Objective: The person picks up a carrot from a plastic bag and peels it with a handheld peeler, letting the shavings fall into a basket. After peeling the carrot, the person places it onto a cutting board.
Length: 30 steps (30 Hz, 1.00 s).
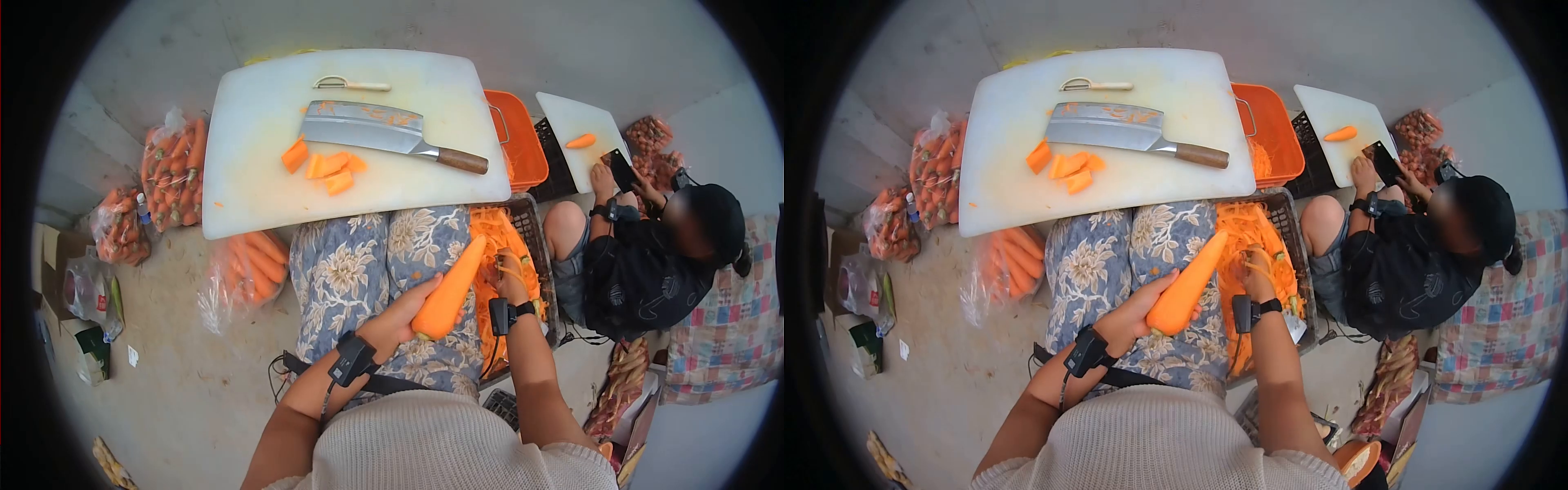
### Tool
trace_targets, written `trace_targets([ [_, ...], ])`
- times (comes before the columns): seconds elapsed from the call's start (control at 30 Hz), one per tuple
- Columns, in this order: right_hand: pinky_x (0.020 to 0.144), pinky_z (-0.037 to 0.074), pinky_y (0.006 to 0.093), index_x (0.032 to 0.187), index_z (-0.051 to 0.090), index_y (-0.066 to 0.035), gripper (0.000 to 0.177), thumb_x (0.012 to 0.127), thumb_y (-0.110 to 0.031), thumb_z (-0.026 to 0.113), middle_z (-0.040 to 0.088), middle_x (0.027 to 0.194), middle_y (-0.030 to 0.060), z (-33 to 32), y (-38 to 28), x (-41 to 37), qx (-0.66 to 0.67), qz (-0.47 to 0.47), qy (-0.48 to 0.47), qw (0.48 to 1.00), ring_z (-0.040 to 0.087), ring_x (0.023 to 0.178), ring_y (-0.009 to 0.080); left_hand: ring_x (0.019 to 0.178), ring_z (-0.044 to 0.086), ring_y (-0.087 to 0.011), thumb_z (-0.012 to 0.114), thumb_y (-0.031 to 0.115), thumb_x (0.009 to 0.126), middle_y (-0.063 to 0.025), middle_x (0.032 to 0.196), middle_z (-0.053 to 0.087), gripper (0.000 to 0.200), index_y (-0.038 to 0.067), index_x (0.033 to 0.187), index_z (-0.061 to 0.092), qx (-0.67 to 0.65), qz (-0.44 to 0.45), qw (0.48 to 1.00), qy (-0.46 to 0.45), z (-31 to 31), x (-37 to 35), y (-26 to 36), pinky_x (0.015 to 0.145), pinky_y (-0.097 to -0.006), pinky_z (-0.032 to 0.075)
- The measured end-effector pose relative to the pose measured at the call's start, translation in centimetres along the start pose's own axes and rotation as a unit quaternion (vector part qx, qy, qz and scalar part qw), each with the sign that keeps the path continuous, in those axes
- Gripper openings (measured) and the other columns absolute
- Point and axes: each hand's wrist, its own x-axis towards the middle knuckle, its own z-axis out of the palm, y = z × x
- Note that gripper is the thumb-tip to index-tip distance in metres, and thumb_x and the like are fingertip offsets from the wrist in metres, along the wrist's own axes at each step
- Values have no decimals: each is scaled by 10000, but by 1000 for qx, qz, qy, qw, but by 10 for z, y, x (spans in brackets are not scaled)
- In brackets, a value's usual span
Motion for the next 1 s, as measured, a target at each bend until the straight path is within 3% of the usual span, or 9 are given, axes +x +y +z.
trace_targets([
  [0.13,676,568,332,844,494,-80,221,859,-297,535,441,666,4,-11,7,-32,-5,-8,40,999,518,608,127,815,622,-253,407,452,906,-179,970,596,503,14,1144,481,-62,19,998,1,8,-5,-1,722,-375,522],
  [0.27,711,562,315,915,484,-60,208,843,-244,547,470,826,43,-15,8,-54,8,-20,-32,999,546,785,140,834,617,-266,408,437,908,-188,1007,587,501,22,1185,452,-86,-5,996,-33,2,-1,-5,747,-390,517],
  [0.4,752,529,304,1019,452,-33,291,800,-171,586,491,915,43,12,-3,-106,13,-101,-10,995,538,842,147,845,614,-264,382,421,922,-186,1032,581,482,33,1201,446,-87,9,996,-17,9,-1,-12,743,-394,518],
  [0.47,768,472,261,1020,450,-34,303,800,-180,598,503,935,60,24,-2,-129,-2,-234,-89,968,533,857,147,920,596,-265,344,411,936,-173,1092,560,469,50,1220,437,-57,13,997,-58,-3,6,-19,767,-390,510],
  [0.5,768,472,261,1020,450,-34,303,800,-180,598,503,935,60,31,-1,-142,-2,-234,-89,968,533,857,147,920,596,-265,344,411,936,-173,1092,560,469,50,1220,437,-56,13,997,-59,3,5,-19,767,-390,510],
  [0.6,750,436,307,999,442,-5,298,782,-132,603,478,954,107,51,13,-165,-80,-290,-134,944,515,812,191,996,567,-234,301,390,953,-130,1166,525,442,76,1236,431,-23,24,998,44,18,5,-25,822,-356,488],
  [0.67,848,386,363,1059,426,62,410,757,-132,625,440,1037,174,58,26,-166,-366,-536,-17,761,474,948,279,1034,543,-187,288,370,960,-82,1179,513,416,101,1241,434,14,82,995,53,21,6,-28,860,-319,462],
  [0.7,908,340,373,1102,409,99,479,742,-126,630,402,1091,218,58,30,-162,-345,-507,-39,789,422,1022,336,1034,540,-158,287,341,964,-81,1172,510,398,94,1245,423,20,89,995,51,23,4,-26,875,-294,449],
  [1.0,875,350,375,1046,435,74,404,747,-128,616,424,1034,189,68,24,-140,-356,-516,4,779,427,980,330,988,564,-184,331,359,957,-99,1108,534,401,47,1188,429,31,86,991,96,16,12,-17,839,-295,470],
])
